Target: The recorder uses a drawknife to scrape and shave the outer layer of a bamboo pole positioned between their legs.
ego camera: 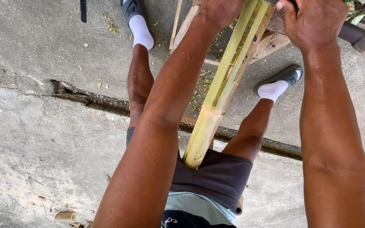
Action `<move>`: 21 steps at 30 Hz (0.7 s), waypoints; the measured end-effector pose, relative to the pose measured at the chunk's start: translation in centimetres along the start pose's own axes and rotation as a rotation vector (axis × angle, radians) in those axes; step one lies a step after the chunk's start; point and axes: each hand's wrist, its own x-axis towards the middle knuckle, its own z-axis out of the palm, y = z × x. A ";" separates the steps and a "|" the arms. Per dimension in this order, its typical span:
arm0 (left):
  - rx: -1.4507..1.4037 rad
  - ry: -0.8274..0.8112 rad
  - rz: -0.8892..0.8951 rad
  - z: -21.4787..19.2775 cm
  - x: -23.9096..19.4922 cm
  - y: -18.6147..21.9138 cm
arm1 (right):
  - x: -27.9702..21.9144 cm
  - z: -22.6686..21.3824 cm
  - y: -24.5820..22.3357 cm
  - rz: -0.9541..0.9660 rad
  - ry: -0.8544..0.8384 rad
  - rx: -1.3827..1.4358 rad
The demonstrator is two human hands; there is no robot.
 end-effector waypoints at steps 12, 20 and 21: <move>-0.193 0.002 0.019 -9.2 -3.6 5.0 | -3.4 -0.3 -2.6 0.206 -0.397 0.215; -0.028 -0.035 -0.061 -12.2 -6.8 7.1 | -4.9 -2.6 -5.4 0.263 -0.486 0.294; -0.026 -0.032 -0.056 -12.2 -7.1 7.2 | -5.0 -2.8 -5.7 0.265 -0.481 0.292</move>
